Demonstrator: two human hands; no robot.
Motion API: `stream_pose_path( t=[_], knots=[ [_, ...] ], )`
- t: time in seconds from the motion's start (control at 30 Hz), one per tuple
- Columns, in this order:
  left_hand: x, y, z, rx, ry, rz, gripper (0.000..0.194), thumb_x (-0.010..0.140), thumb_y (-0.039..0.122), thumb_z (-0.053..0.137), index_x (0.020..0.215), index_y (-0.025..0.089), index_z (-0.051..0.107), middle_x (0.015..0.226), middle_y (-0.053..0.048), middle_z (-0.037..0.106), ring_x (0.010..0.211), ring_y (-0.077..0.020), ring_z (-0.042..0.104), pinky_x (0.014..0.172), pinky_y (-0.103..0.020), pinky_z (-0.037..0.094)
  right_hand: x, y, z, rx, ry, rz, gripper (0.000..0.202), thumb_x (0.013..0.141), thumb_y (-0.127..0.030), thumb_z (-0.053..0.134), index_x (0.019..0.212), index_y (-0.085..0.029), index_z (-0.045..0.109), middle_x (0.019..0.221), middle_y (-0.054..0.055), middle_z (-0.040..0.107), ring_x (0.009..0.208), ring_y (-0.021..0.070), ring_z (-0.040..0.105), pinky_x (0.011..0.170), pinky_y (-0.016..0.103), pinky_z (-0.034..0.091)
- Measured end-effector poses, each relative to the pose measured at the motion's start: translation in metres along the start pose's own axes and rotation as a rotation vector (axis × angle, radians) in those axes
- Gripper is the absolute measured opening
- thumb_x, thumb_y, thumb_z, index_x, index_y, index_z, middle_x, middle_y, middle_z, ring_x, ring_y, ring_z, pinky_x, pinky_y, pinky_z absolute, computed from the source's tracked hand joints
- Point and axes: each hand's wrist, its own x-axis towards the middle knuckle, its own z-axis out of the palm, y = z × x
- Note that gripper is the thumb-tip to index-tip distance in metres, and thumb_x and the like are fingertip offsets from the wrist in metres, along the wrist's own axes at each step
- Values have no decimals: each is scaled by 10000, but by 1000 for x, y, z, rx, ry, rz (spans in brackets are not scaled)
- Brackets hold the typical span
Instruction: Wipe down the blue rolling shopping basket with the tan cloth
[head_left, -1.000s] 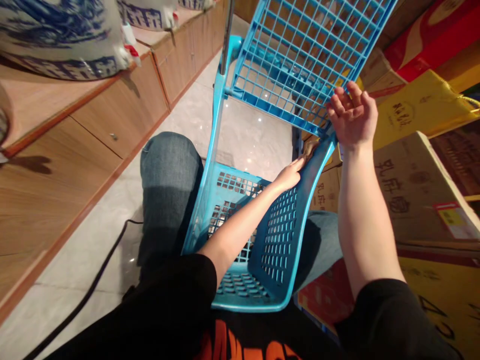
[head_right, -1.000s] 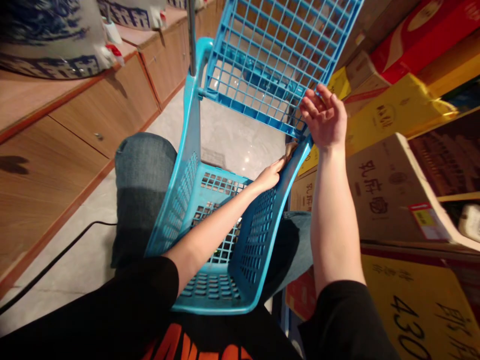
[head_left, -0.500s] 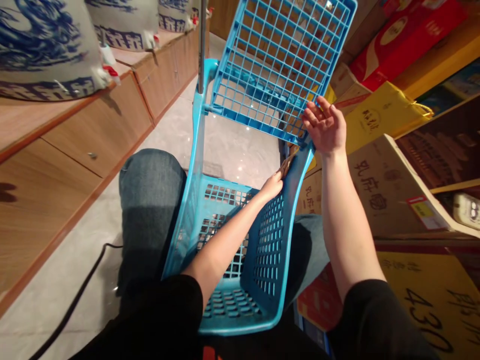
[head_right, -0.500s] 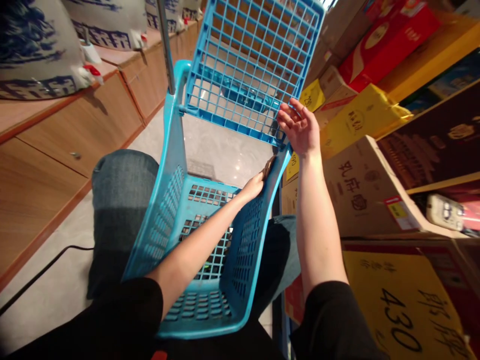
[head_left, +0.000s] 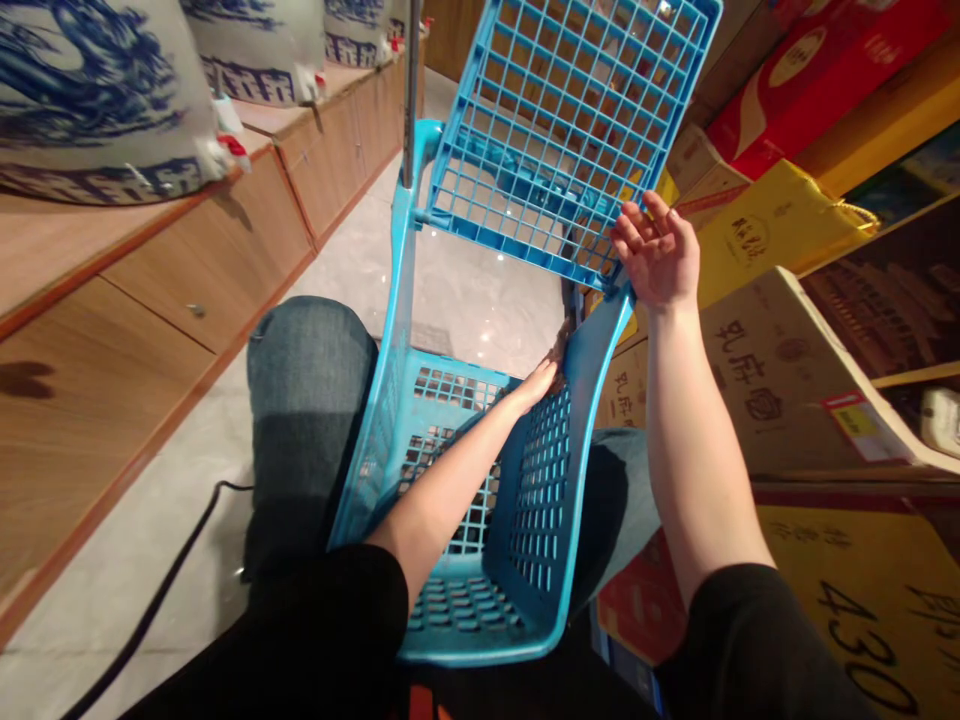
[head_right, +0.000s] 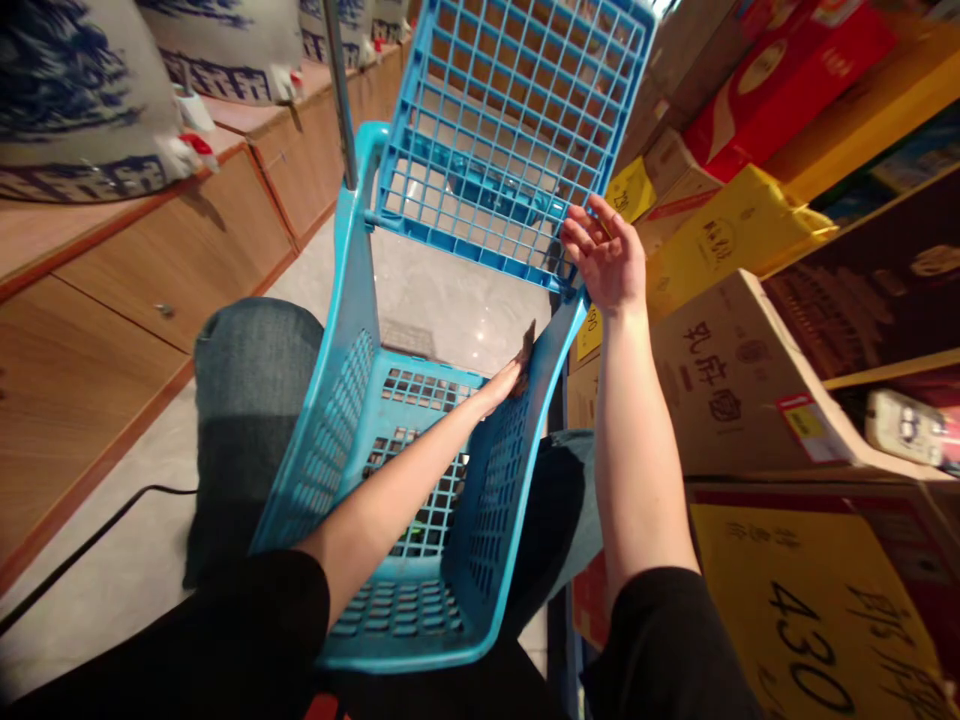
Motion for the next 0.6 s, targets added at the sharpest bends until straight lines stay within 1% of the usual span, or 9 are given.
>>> stream_pose_path(
  t=[0.07, 0.1, 0.17, 0.23, 0.3, 0.4, 0.47, 0.53, 0.6],
  knots=[
    [-2, 3, 0, -13, -8, -41, 681, 1085, 503, 341, 1689, 247, 158, 1743, 26, 170, 1632, -214, 105, 1346, -363, 129, 1, 1, -3, 27, -14, 5, 382, 736, -574, 719, 1097, -456, 674, 1264, -81, 747, 1512, 285, 451, 1184, 591, 477],
    [0, 8, 2, -11, -23, -37, 689, 1079, 492, 363, 1689, 247, 157, 1746, 24, 154, 1633, -203, 85, 1347, -370, 105, 2, 2, -5, 37, -16, -1, 384, 734, -569, 717, 1100, -460, 677, 1241, -82, 758, 1516, 281, 443, 1204, 594, 449],
    [6, 25, 8, -12, -74, 2, 695, 1065, 440, 385, 1688, 213, 177, 1750, 14, 116, 1628, -167, 61, 1342, -338, 74, 4, 3, -8, 50, -13, -10, 392, 722, -555, 724, 1102, -470, 681, 1201, -86, 774, 1532, 269, 416, 1250, 588, 382],
    [13, 42, 15, -23, -136, 53, 685, 1061, 439, 367, 1680, 184, 224, 1746, 17, 130, 1623, -150, 88, 1331, -281, 112, 6, 3, -10, 66, -10, -3, 409, 708, -532, 743, 1110, -486, 682, 1184, -97, 780, 1556, 256, 370, 1283, 577, 321],
    [17, 51, 17, 0, -161, 107, 666, 1058, 439, 370, 1676, 219, 253, 1738, 48, 158, 1622, -141, 100, 1324, -260, 122, 6, 2, -9, 83, -18, 1, 418, 698, -518, 754, 1109, -487, 684, 1161, -103, 788, 1579, 249, 322, 1307, 564, 261],
    [15, 44, 12, 70, -138, 117, 649, 1052, 374, 401, 1676, 287, 247, 1731, 53, 165, 1625, -150, 78, 1331, -316, 105, 4, 0, -4, 54, -28, -29, 388, 701, -542, 740, 1071, -434, 699, 1113, -82, 800, 1574, 250, 329, 1320, 538, 220],
    [11, 32, 5, 99, -122, 22, 646, 1052, 337, 384, 1677, 261, 240, 1732, -2, 162, 1625, -176, 80, 1331, -380, 125, 1, -2, 0, 12, -9, -53, 363, 713, -564, 735, 1041, -409, 704, 1127, -63, 793, 1542, 251, 392, 1309, 521, 273],
    [8, 24, 1, 116, -121, -88, 642, 1053, 349, 379, 1670, 216, 260, 1727, -60, 175, 1625, -203, 101, 1327, -439, 135, -2, -4, 2, -18, 4, -58, 332, 719, -568, 747, 1014, -424, 696, 1171, -64, 776, 1507, 252, 450, 1274, 527, 360],
    [9, 26, 1, 132, -150, -105, 652, 1048, 401, 412, 1660, 209, 291, 1725, -65, 188, 1624, -208, 106, 1328, -442, 107, -5, -5, 3, -35, -6, -51, 313, 724, -564, 757, 1002, -438, 689, 1198, -73, 763, 1488, 248, 479, 1240, 536, 422]
  ],
)
